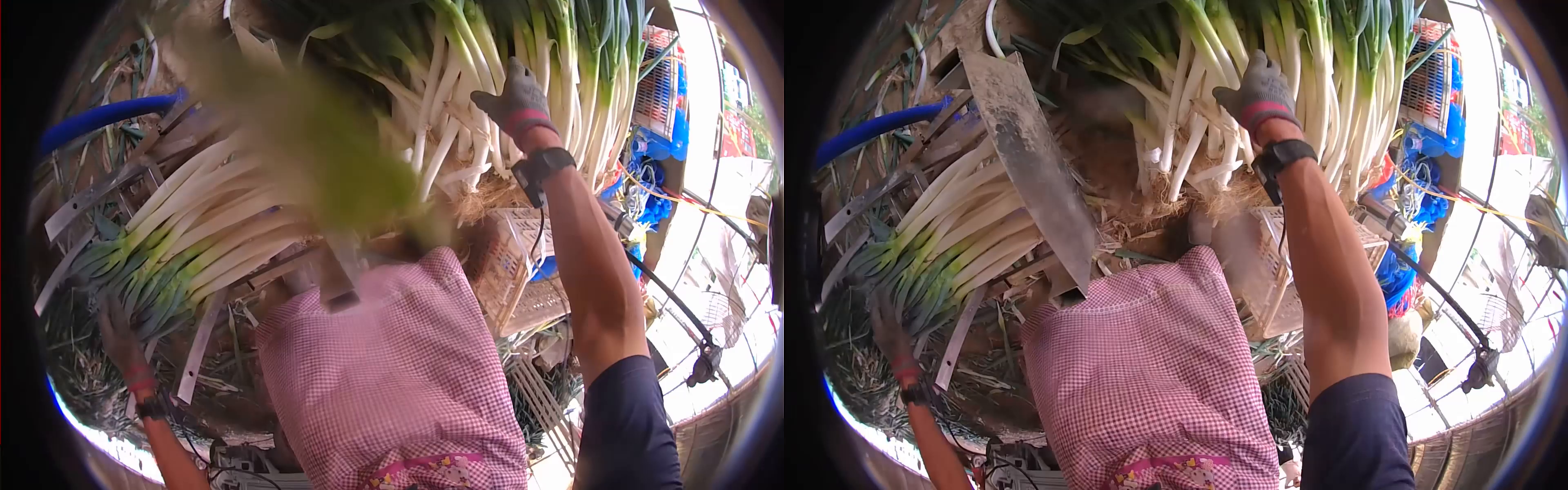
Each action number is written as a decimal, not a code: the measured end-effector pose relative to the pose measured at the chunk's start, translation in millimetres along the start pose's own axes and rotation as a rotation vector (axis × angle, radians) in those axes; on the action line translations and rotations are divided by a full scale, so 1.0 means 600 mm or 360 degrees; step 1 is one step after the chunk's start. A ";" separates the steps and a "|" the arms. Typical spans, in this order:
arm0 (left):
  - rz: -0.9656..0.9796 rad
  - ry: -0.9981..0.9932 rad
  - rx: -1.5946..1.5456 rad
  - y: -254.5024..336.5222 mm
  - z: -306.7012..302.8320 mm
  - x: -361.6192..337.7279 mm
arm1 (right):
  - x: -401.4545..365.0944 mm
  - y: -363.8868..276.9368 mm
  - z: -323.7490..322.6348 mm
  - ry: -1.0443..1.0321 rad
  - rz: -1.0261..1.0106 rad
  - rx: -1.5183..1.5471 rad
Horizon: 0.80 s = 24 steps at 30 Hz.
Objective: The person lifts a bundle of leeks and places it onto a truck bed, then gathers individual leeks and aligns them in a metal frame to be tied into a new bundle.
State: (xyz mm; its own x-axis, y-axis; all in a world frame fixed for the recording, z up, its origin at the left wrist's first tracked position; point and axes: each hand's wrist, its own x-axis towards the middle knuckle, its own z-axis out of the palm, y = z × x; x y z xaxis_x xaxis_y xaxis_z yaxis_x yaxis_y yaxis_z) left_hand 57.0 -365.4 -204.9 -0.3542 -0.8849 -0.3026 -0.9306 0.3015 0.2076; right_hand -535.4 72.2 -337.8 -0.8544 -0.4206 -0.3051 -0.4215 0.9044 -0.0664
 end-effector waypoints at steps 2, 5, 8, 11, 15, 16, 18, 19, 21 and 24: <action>-0.0099 -0.0008 0.0049 -0.049 -0.039 -0.084 | 0.010 -0.026 0.022 -0.0010 0.0089 -0.0194; -0.0153 -0.0133 0.0411 -0.125 -0.072 -0.225 | -0.003 -0.038 0.051 0.0054 0.0138 -0.0369; -0.0429 -0.0101 0.0472 -0.076 -0.059 -0.356 | 0.011 -0.020 0.044 0.0016 0.0247 -0.0048; -0.0793 -0.0102 -0.0034 0.053 -0.016 -0.451 | -0.004 -0.002 -0.011 -0.0362 0.0223 0.0257; -0.0965 -0.0439 -0.0496 0.242 0.038 -0.512 | -0.067 0.006 -0.141 -0.0576 0.0434 0.1735; -0.0843 -0.0563 -0.0649 0.311 0.047 -0.504 | -0.061 0.024 -0.145 -0.0850 0.0497 0.1730; -0.0737 -0.0730 -0.1056 0.438 0.086 -0.475 | -0.087 0.007 -0.170 -0.0747 0.0392 0.1367; -0.0767 -0.0763 -0.1310 0.493 0.112 -0.458 | -0.107 -0.004 -0.188 -0.0789 0.0288 0.1358; -0.0383 -0.0878 -0.1490 0.594 0.159 -0.415 | -0.160 -0.025 -0.204 -0.0752 0.0259 0.1359; -0.0363 -0.1394 -0.1957 0.709 0.256 -0.354 | -0.232 -0.057 -0.212 -0.0622 0.0159 0.1034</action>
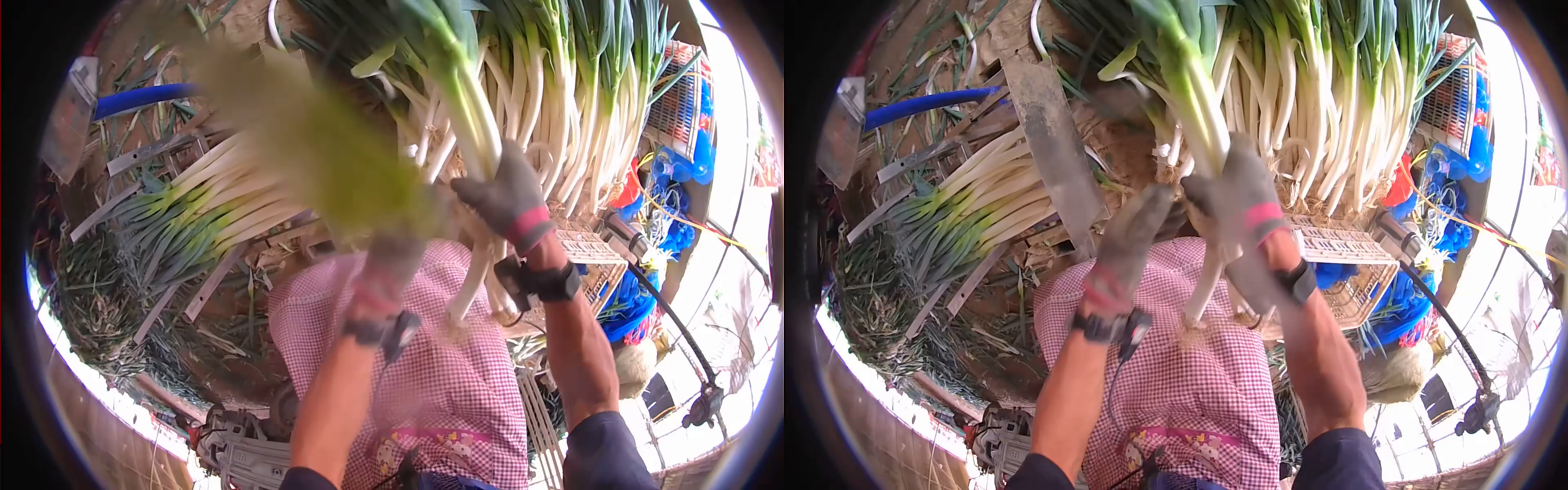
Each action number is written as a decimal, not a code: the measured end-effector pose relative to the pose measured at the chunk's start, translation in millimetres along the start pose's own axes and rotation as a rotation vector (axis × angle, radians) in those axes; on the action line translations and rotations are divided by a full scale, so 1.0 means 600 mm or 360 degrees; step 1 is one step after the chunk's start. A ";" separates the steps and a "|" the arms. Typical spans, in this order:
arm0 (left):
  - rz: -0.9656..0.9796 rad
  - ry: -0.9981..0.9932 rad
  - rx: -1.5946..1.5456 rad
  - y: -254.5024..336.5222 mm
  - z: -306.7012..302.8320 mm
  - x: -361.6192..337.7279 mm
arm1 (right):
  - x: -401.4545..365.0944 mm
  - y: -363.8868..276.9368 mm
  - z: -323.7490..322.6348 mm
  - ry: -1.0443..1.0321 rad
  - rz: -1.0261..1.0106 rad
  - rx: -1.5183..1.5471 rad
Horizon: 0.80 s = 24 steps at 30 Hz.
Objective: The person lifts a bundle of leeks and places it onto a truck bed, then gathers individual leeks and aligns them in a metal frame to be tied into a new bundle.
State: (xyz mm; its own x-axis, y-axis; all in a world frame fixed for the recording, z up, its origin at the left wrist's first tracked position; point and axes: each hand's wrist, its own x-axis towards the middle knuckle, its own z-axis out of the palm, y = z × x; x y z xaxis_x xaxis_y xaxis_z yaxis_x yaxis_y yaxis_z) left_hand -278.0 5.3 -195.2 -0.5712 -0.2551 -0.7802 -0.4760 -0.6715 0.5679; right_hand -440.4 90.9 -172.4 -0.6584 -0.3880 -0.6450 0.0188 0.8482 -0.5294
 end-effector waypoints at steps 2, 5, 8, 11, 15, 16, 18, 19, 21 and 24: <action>0.0088 -0.0185 0.0171 0.009 0.033 0.060 | -0.035 0.026 0.025 -0.0049 -0.0085 0.0142; 0.0031 -0.0405 -0.0152 -0.035 0.027 0.095 | -0.097 0.064 0.027 -0.0384 -0.0022 0.0919; -0.0392 -0.0383 -0.0920 -0.041 0.013 0.078 | -0.150 0.131 0.027 -0.0575 0.0101 0.1345; -0.0480 -0.0229 -0.0683 -0.053 0.001 0.076 | -0.193 0.166 0.039 -0.0622 0.0271 0.1364; -0.0628 -0.0546 -0.0753 -0.033 -0.003 0.056 | -0.188 0.214 0.047 -0.0426 0.0438 0.1423; -0.0606 -0.0591 -0.0749 -0.029 -0.010 0.058 | -0.184 0.213 0.053 -0.0131 0.0370 0.1406; -0.0641 -0.0603 -0.0802 -0.028 -0.024 0.056 | -0.177 0.224 0.047 -0.0057 0.0336 0.1207; -0.0672 -0.0695 -0.0933 -0.029 -0.032 0.059 | -0.177 0.220 0.044 -0.0061 0.0354 0.1191; -0.0680 -0.0589 -0.0800 -0.029 -0.032 0.058 | -0.178 0.204 0.049 -0.0198 0.0305 0.1239; -0.0620 -0.0471 -0.0720 -0.065 -0.036 0.065 | -0.179 0.172 0.066 -0.0408 0.0381 0.1314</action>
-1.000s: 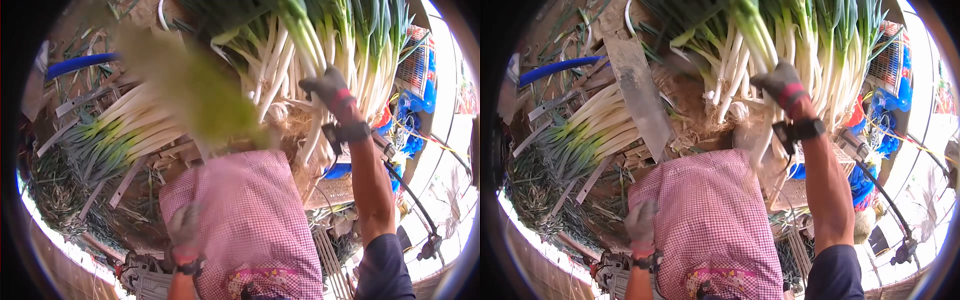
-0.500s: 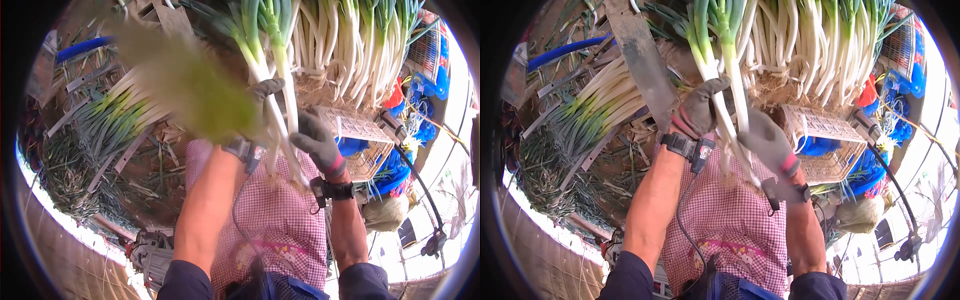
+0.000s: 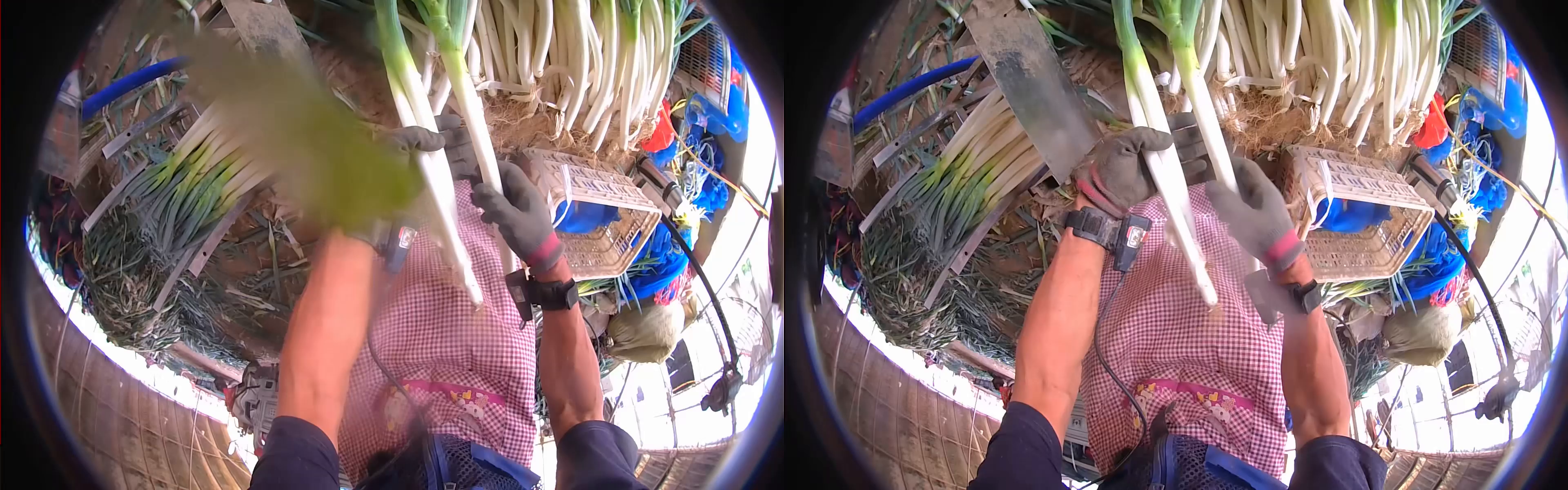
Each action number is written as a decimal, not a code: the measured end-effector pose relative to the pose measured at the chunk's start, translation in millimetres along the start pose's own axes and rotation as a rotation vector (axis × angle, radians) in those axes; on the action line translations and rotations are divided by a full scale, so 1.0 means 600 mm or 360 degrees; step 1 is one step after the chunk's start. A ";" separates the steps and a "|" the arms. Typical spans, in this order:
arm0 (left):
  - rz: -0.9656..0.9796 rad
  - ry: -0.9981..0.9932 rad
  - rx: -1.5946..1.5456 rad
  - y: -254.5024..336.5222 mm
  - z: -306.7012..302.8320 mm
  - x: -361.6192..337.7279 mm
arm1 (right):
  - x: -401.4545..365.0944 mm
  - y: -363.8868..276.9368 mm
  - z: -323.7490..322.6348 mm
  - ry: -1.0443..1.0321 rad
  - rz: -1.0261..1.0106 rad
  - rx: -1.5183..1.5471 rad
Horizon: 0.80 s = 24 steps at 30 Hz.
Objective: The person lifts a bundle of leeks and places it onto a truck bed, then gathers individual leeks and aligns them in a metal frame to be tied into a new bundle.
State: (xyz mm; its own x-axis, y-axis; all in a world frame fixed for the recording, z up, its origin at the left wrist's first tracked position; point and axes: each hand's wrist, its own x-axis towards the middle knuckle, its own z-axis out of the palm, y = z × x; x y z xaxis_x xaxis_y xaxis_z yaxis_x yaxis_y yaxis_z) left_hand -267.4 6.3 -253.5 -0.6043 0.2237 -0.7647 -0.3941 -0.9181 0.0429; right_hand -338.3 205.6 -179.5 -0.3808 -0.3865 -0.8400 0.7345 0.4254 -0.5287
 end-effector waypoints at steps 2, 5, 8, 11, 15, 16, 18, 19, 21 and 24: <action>0.0080 0.0044 0.0024 -0.029 -0.040 0.034 | 0.012 -0.012 0.008 -0.0200 0.0089 -0.0024; 0.0118 0.0090 0.0237 -0.043 -0.048 0.048 | 0.038 0.008 0.017 -0.0406 0.0112 0.0199; 0.0076 0.0170 0.0630 -0.040 -0.040 0.038 | 0.046 -0.003 0.020 -0.0372 0.0322 -0.0011; -0.0138 0.0383 0.1372 -0.011 0.017 -0.041 | 0.059 0.002 0.023 -0.0276 0.0279 0.0050; 0.0388 0.0115 0.1392 -0.079 0.015 -0.121 | 0.070 0.017 0.035 -0.0256 0.0192 0.0208; 0.0299 0.0137 0.1378 -0.083 0.033 -0.153 | 0.075 0.027 0.037 -0.0295 0.0202 0.0209; 0.0230 0.0380 0.1725 -0.087 0.045 -0.180 | 0.079 0.034 0.050 -0.0230 0.0184 0.0092; 0.0192 0.0499 0.1892 -0.091 0.046 -0.187 | 0.079 0.038 0.056 -0.0194 0.0176 0.0029; 0.0156 0.0509 0.1829 -0.113 0.025 -0.189 | 0.080 0.047 0.067 -0.0116 0.0165 -0.0103; 0.0140 0.0575 0.1744 -0.165 -0.013 -0.207 | 0.083 0.048 0.079 -0.0057 0.0147 -0.0106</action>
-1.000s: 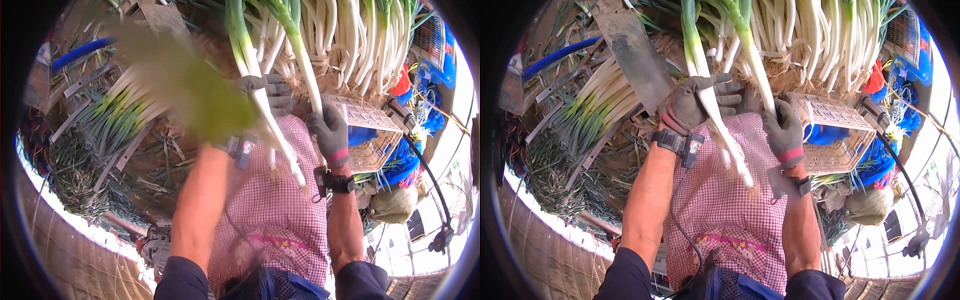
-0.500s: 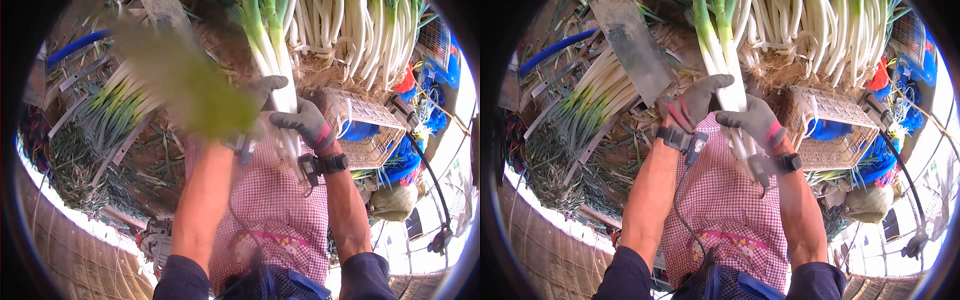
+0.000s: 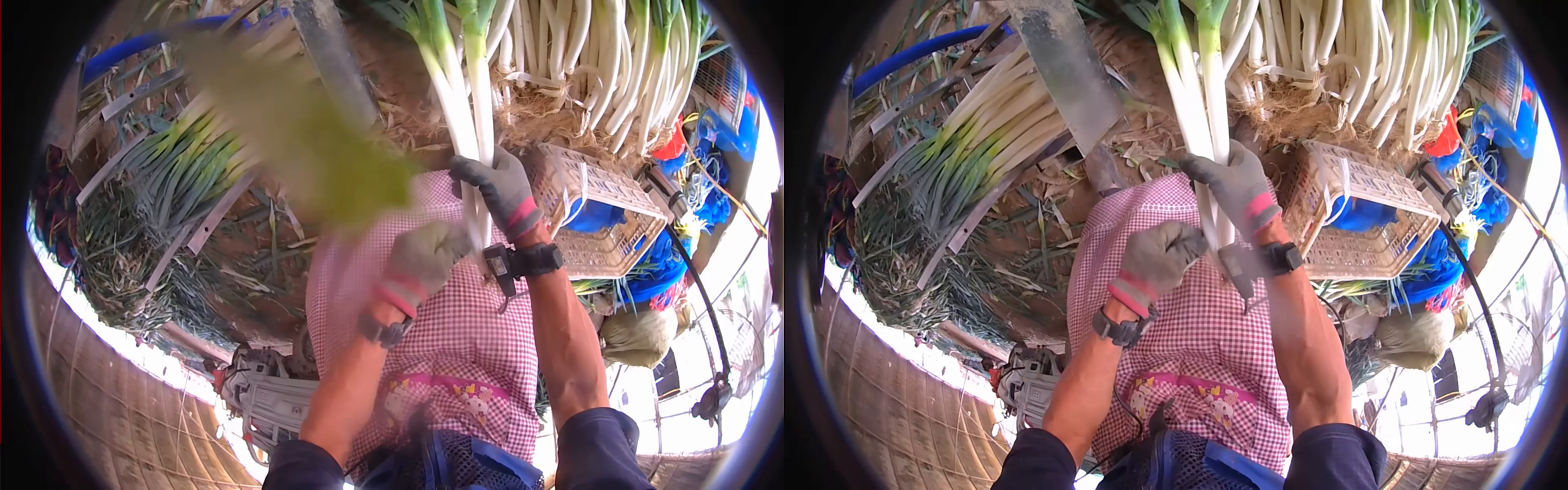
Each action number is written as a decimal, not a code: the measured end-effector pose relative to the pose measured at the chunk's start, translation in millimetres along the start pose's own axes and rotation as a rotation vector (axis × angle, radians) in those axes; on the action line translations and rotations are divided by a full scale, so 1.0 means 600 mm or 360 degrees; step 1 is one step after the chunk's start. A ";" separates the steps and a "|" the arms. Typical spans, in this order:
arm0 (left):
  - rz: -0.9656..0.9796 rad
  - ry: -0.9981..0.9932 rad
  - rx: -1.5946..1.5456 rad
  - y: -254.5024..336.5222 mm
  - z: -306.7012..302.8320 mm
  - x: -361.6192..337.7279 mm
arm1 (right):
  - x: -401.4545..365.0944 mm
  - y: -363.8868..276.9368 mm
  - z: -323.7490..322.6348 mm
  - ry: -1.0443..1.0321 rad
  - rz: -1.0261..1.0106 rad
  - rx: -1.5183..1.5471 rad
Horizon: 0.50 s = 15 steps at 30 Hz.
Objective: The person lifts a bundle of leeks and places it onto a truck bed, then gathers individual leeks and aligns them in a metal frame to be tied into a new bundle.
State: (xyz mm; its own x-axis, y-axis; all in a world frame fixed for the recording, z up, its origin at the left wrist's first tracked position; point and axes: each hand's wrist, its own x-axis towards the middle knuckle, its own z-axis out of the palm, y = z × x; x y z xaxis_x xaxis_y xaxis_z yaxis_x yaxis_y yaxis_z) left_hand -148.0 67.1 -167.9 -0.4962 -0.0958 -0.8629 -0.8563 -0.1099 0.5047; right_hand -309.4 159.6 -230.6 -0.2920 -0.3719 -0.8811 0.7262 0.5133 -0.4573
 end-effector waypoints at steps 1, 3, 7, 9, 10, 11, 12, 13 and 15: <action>-0.0016 0.0022 -0.0021 -0.015 0.007 -0.016 | 0.001 -0.002 0.003 0.0012 -0.0007 0.0034; -0.0273 -0.0110 0.0184 -0.038 0.016 -0.058 | 0.004 -0.001 0.009 0.0058 -0.0069 0.0002; -0.0239 -0.0030 0.0015 -0.069 0.008 -0.098 | 0.010 0.005 0.029 0.0183 -0.0140 -0.0154; -0.0162 -0.0231 0.0164 -0.048 0.020 -0.132 | 0.012 0.005 0.040 0.0157 -0.0139 -0.0124; -0.0120 -0.0351 0.0250 -0.034 0.029 -0.148 | 0.014 -0.005 0.045 0.0182 -0.0115 -0.0146; 0.0025 -0.0472 0.0471 -0.026 0.045 -0.172 | 0.012 -0.012 0.051 0.0204 -0.0076 -0.0168; 0.0053 -0.0589 0.0556 -0.032 0.057 -0.194 | 0.014 -0.022 0.055 0.0225 -0.0046 -0.0192; 0.0088 -0.0706 0.0638 -0.038 0.069 -0.217 | 0.023 -0.034 0.057 0.0233 -0.0080 -0.0179; -0.0081 -0.0957 0.0523 -0.067 0.093 -0.247 | 0.036 -0.055 0.047 0.0264 -0.0147 -0.0158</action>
State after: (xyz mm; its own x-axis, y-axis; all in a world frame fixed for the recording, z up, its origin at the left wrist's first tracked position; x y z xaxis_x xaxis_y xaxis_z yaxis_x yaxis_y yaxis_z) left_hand -48.1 140.7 -61.6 -0.3661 0.4780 -0.7984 -0.8324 0.2154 0.5106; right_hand -322.1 113.0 -231.1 -0.4587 -0.2927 -0.8390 0.6293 0.5596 -0.5392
